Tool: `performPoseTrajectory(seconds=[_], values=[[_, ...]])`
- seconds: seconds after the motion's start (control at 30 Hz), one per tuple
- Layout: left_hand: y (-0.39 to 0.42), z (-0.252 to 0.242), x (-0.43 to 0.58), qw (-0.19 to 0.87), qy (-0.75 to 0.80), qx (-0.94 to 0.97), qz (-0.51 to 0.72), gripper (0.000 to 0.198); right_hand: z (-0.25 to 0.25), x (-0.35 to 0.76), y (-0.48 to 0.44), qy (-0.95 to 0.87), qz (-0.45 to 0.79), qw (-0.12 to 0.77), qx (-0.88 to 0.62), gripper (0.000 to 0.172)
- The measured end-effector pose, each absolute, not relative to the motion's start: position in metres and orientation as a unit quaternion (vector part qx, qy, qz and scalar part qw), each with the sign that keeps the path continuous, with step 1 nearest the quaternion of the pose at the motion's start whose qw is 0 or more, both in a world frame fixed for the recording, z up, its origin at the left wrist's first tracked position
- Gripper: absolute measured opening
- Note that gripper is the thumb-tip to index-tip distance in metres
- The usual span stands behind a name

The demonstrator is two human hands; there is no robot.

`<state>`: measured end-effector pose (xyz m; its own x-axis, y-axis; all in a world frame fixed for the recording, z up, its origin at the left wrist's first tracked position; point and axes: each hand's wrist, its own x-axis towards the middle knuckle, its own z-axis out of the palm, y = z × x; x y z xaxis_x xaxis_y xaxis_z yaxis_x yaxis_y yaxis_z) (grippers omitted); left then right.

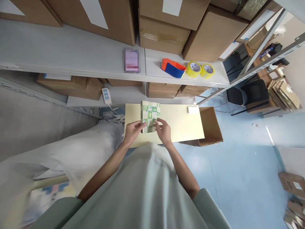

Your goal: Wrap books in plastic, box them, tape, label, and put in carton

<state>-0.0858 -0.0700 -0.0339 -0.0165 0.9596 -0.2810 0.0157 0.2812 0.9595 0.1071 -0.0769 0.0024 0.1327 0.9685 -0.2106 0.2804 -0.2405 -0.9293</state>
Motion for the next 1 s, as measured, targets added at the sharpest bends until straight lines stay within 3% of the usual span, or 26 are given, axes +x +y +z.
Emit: performPoseTrajectory(seconds=[0.23, 0.37, 0.53, 0.63, 0.7, 0.83, 1.0], values=[[-0.086, -0.02, -0.052, 0.344, 0.667, 0.607, 0.261, 0.028, 0.013, 0.076, -0.07, -0.549, 0.364, 0.274, -0.7, 0.046], [-0.089, -0.016, -0.031, 0.313, 0.646, 0.652, 0.244, 0.035, -0.001, 0.094, -0.058, -0.524, 0.34, 0.283, -0.728, 0.041], [-0.073, -0.019, -0.039, 0.387, 0.622, 0.594, 0.332, 0.044, -0.01, 0.143, -0.038, -0.517, 0.422, 0.348, -0.659, 0.048], [-0.053, -0.023, -0.058, 0.443, 0.647, 0.461, 0.415, 0.072, -0.002, 0.177, -0.03, -0.474, 0.548, 0.381, -0.575, 0.055], [-0.043, -0.025, -0.066, 0.562, 0.59, 0.377, 0.44, 0.08, 0.003, 0.199, -0.027, -0.448, 0.623, 0.378, -0.518, 0.054], [-0.039, -0.021, -0.055, 0.772, 0.409, 0.273, 0.402, 0.074, 0.006, 0.237, -0.022, -0.429, 0.689, 0.369, -0.453, 0.051], [-0.044, -0.01, -0.011, 0.784, 0.418, 0.238, 0.392, 0.051, 0.003, 0.272, -0.015, -0.443, 0.713, 0.334, -0.429, 0.052]])
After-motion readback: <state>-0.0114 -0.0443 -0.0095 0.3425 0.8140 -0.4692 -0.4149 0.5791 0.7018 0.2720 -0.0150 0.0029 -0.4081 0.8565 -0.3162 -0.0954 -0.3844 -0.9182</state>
